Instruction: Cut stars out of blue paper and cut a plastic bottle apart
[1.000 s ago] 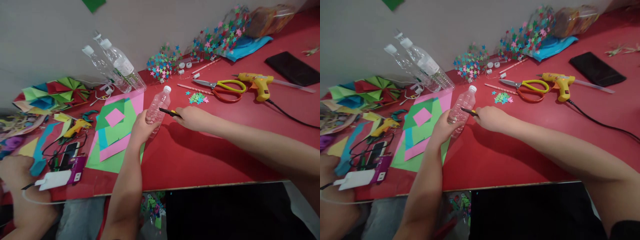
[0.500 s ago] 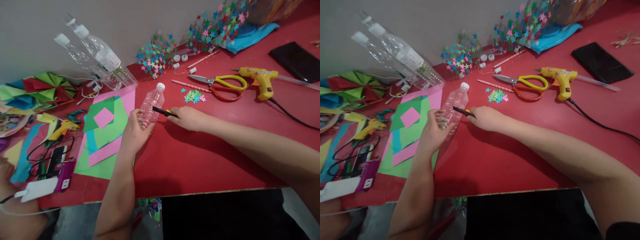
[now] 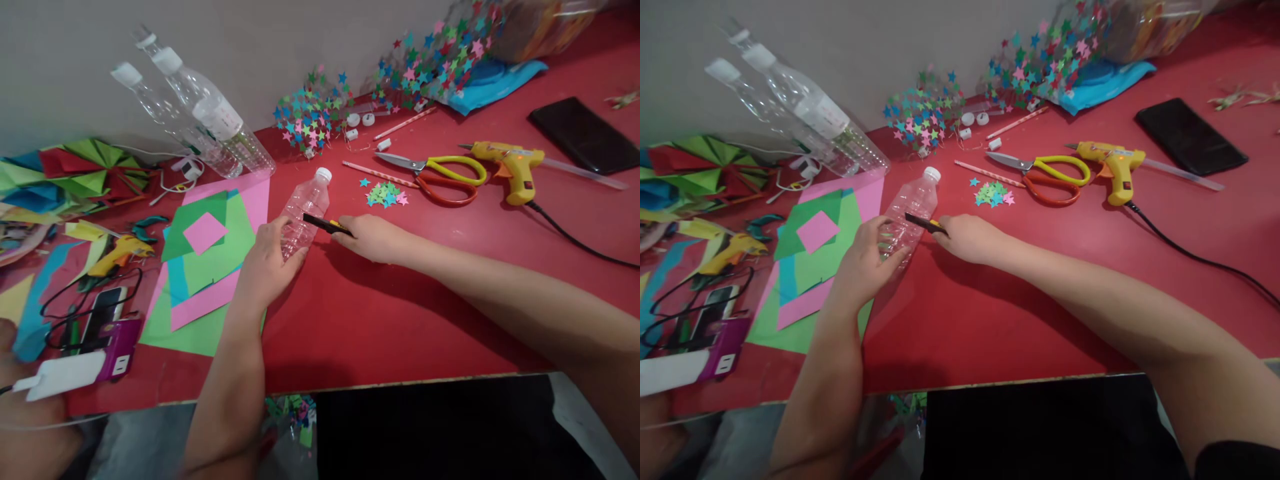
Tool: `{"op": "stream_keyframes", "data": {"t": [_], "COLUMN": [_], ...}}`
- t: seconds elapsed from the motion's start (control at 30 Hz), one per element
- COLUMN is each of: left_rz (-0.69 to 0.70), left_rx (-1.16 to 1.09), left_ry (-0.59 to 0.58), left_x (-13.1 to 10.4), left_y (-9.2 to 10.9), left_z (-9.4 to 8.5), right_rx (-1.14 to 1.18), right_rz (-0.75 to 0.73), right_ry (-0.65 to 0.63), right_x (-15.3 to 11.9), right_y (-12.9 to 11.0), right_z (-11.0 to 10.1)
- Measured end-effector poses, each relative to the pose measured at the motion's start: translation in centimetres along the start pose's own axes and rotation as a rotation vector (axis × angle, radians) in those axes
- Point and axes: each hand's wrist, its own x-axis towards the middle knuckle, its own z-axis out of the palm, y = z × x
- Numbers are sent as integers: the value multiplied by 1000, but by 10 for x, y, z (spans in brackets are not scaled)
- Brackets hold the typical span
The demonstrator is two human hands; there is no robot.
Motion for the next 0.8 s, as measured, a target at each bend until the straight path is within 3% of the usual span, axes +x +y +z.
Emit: {"op": "stream_keyframes", "data": {"t": [0.47,0.8], "left_rz": [-133,-158], "left_rx": [6,-38], "left_ry": [-5,-25], "left_x": [4,4], "left_y": [9,5], "left_z": [-3,-2], "right_rx": [-106,-134], "right_rz": [-15,-2], "right_ry": [53,10], "right_x": [-8,-9], "right_y": [-9,-11], "right_z": [-7,-8]}}
